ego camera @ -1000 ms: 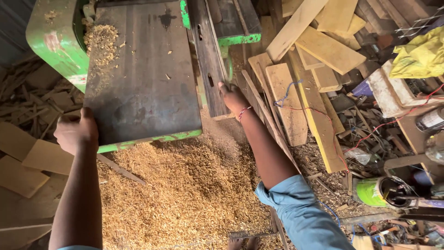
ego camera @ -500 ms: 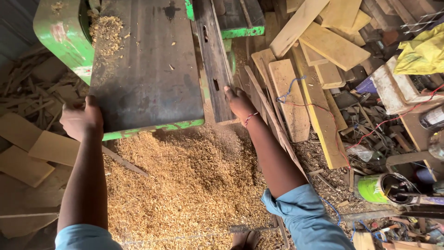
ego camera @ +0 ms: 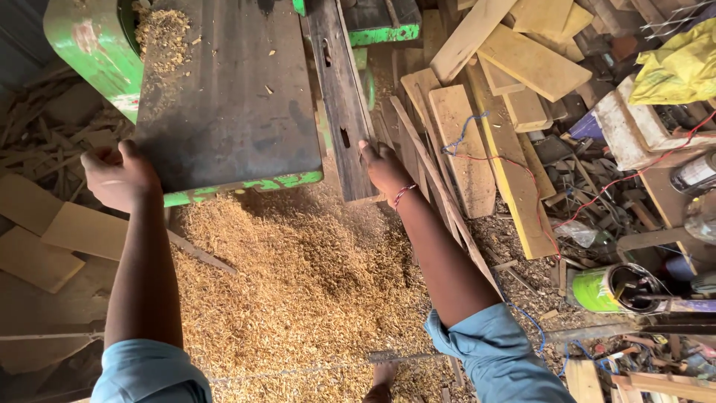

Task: Operating a surface planer to smooth wood planks in a woodworking shop.

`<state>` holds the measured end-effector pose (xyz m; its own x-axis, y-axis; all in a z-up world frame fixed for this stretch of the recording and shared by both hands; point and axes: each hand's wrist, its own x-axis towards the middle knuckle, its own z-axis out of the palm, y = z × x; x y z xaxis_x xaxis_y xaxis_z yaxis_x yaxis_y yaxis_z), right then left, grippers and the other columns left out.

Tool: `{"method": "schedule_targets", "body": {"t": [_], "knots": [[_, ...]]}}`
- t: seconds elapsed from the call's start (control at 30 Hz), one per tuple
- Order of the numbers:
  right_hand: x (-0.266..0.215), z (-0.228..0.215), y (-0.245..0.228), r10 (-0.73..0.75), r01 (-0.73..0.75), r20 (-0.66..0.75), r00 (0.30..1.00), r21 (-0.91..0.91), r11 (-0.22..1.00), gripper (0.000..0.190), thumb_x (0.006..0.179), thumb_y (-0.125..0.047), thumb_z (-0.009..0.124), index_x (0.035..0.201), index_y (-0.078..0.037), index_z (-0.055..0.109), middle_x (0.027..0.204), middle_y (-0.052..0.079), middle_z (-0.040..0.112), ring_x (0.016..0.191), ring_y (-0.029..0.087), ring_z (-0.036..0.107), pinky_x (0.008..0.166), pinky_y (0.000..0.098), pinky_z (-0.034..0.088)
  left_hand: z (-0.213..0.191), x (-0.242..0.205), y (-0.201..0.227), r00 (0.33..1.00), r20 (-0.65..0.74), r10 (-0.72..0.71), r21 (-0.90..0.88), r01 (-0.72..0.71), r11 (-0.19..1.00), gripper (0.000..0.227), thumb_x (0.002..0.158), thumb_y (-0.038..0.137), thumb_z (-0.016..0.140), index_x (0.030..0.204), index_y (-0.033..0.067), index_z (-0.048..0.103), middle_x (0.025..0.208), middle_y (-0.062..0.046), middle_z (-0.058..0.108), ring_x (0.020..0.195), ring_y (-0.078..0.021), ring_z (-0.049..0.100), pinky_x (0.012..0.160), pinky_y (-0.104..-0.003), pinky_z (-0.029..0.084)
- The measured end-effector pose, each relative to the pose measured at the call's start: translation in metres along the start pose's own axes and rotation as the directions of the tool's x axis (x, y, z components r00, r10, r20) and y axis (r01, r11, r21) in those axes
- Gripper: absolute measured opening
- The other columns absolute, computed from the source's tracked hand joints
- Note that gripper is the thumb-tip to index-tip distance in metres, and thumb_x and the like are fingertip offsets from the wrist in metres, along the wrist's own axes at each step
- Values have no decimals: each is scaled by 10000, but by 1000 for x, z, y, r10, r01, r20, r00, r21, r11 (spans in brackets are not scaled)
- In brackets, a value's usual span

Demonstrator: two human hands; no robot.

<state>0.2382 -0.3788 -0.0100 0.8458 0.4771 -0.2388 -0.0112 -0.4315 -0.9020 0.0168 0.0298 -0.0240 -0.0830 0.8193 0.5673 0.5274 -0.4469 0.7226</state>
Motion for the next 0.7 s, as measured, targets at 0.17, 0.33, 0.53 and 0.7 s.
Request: {"method": "schedule_targets", "body": {"t": [0.17,0.33,0.53,0.7], "knots": [[-7,1,8,-82,82,1,997,52,995,448,1037,-520,490,998,-103,651,640,-40,488,609,112,500,634,321,463,1,-7,3,1000,22,-13,12,12,1000,297,864,332,736,1000,97,618,1003,-101,708,1019,-334,659,906,-492,512],[-30,-3,-1,24,-24,-1,1000,-39,999,517,1063,-546,471,952,-62,615,592,-40,375,513,136,373,503,336,351,15,-69,34,965,261,-15,482,-117,868,925,989,694,600,1474,-18,264,1503,-407,233,1386,-586,220,1116,-699,200],[-5,8,48,-121,121,-7,993,48,991,431,1076,-547,485,1061,-130,595,654,-97,503,586,66,487,545,275,403,-62,-222,189,498,856,-142,-144,491,859,658,881,569,680,1283,71,528,1225,-174,679,1094,-298,662,961,-469,545],[-30,5,39,-104,99,27,994,152,983,516,1101,-532,501,1050,-25,582,703,-28,486,629,137,466,604,332,417,-63,-247,222,201,970,-134,-43,687,726,657,946,498,630,1368,13,491,1235,-194,670,1106,-307,669,970,-446,546]]}}
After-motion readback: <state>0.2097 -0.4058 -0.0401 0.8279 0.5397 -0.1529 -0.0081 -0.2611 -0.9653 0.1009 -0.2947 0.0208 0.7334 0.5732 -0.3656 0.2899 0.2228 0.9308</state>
